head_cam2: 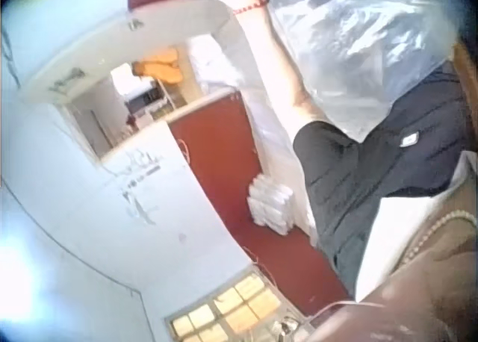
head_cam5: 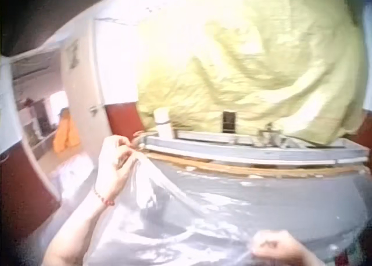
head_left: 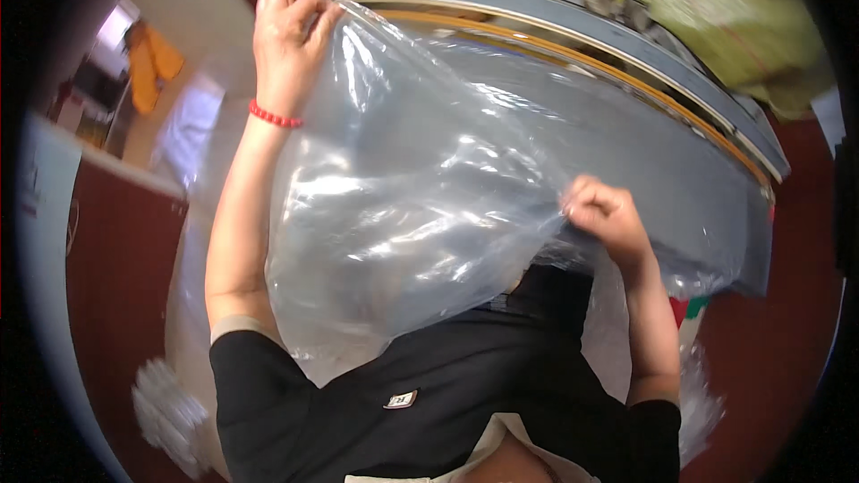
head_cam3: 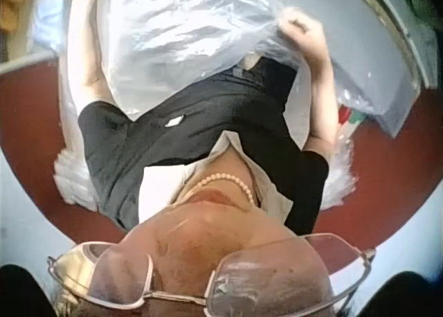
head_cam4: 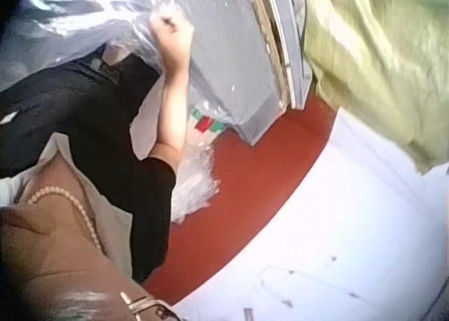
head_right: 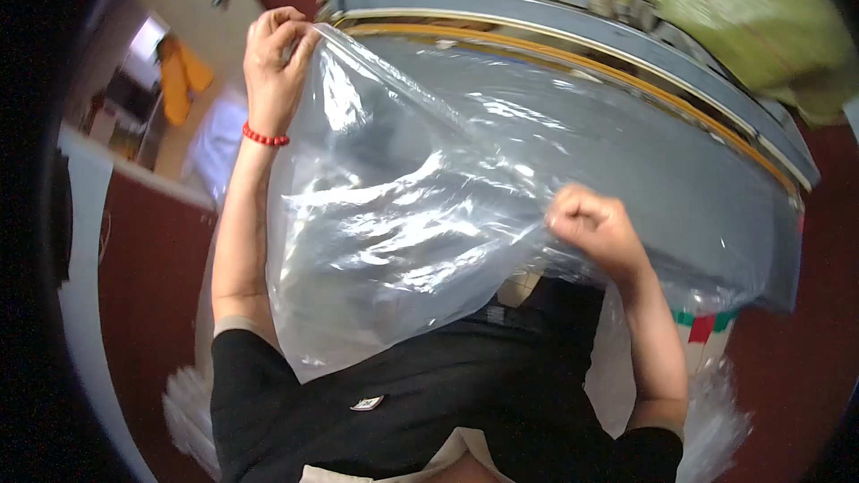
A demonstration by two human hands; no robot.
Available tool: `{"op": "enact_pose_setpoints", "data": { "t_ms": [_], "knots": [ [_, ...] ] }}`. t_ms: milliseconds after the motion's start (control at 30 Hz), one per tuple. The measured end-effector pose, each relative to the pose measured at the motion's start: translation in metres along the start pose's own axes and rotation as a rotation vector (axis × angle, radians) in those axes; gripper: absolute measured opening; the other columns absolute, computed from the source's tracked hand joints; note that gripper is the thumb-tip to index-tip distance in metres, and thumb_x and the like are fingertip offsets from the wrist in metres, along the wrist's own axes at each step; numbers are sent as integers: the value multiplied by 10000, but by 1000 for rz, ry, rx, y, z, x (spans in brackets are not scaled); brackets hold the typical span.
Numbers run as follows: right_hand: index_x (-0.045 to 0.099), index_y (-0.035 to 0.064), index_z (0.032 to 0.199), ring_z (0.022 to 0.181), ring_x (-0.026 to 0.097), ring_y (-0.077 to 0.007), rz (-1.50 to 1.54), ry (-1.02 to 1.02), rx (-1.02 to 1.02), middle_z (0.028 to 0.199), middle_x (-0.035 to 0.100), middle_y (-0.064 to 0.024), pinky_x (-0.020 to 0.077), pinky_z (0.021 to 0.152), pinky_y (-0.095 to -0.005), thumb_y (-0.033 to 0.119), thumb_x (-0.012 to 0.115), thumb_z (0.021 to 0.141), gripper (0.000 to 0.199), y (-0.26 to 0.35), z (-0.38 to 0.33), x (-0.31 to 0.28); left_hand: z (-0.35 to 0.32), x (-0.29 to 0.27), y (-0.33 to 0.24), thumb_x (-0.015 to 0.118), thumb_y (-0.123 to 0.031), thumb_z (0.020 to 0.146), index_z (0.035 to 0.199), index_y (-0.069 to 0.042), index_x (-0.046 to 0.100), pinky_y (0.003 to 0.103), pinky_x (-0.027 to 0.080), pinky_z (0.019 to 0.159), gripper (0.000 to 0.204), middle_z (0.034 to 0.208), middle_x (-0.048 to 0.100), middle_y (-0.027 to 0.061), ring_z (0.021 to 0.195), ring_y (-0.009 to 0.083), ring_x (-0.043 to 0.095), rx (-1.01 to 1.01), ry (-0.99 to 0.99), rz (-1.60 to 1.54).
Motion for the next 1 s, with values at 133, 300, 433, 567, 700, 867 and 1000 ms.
{"op": "enact_pose_setpoints", "data": {
  "t_ms": [133, 300, 433, 567, 700, 867, 1000],
  "knots": [
    [489, 61, 843, 456, 394, -66, 456, -389, -318, 680, 520, -17, 322, 422, -180, 164, 419, 885, 132, 30, -13, -68, 8, 87, -18, 531, -175, 833, 874, -37, 573, 207, 393, 584, 150, 750, 551, 8, 677, 64, 500, -638, 188, -1112],
    [424, 57, 1119, 570, 473, -52, 295, -1, -179, 674, 526, -3, 372, 483, -186, 226, 584, 804, 392, 29, -55, -40, 63, 100, -31, 538, -166, 833, 956, -42, 577, 161, 302, 502, 178, 693, 495, -57, 579, 15, 391, -535, 22, -931],
    [611, 48, 849, 638, 562, -127, -411, -60, 107, 674, 598, -55, 441, 574, -289, 155, 638, 706, 180, -15, -111, -106, 82, 103, -52, 489, -142, 866, 847, -34, 557, 166, 274, 508, 129, 652, 414, -69, 574, 20, 335, -388, 114, -827],
    [640, 47, 758, 679, 599, -238, -1159, -725, 361, 730, 612, -144, 476, 647, -320, 113, 579, 618, 167, -26, -249, -305, 46, 154, -57, 499, -182, 866, 788, -44, 541, 184, 247, 447, 164, 591, 393, -57, 509, 30, 316, -360, 310, -670],
    [637, 41, 712, 595, 557, -131, -913, -1415, 267, 614, 593, -56, 440, 579, -268, 194, 554, 712, 175, 33, -383, -403, -24, 207, -39, 514, -180, 855, 715, -64, 500, 181, 263, 435, 182, 564, 390, -57, 479, 29, 324, -499, 582, -744],
    [551, -12, 1020, 756, 547, -126, 186, -1300, -564, 874, 592, -49, 428, 646, -229, 99, 485, 818, 240, 48, -334, -409, -83, 230, 8, 540, -182, 842, 715, -85, 509, 175, 252, 421, 163, 570, 407, -70, 474, 21, 332, -742, 618, -819],
    [645, 14, 793, 583, 546, -135, -479, -1469, 28, 644, 600, -31, 438, 549, -276, 96, 554, 713, 146, -39, -293, -454, -95, 244, 16, 559, -165, 825, 652, -83, 495, 182, 233, 466, 201, 582, 372, -81, 522, 20, 284, -710, 683, -653]
  ]
}}
Point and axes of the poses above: each hand's wrist, its own z-axis towards the middle knuckle, its own x-axis out of the palm, y = z × x, the point moved 8 cm from there along z, towards the middle knuckle
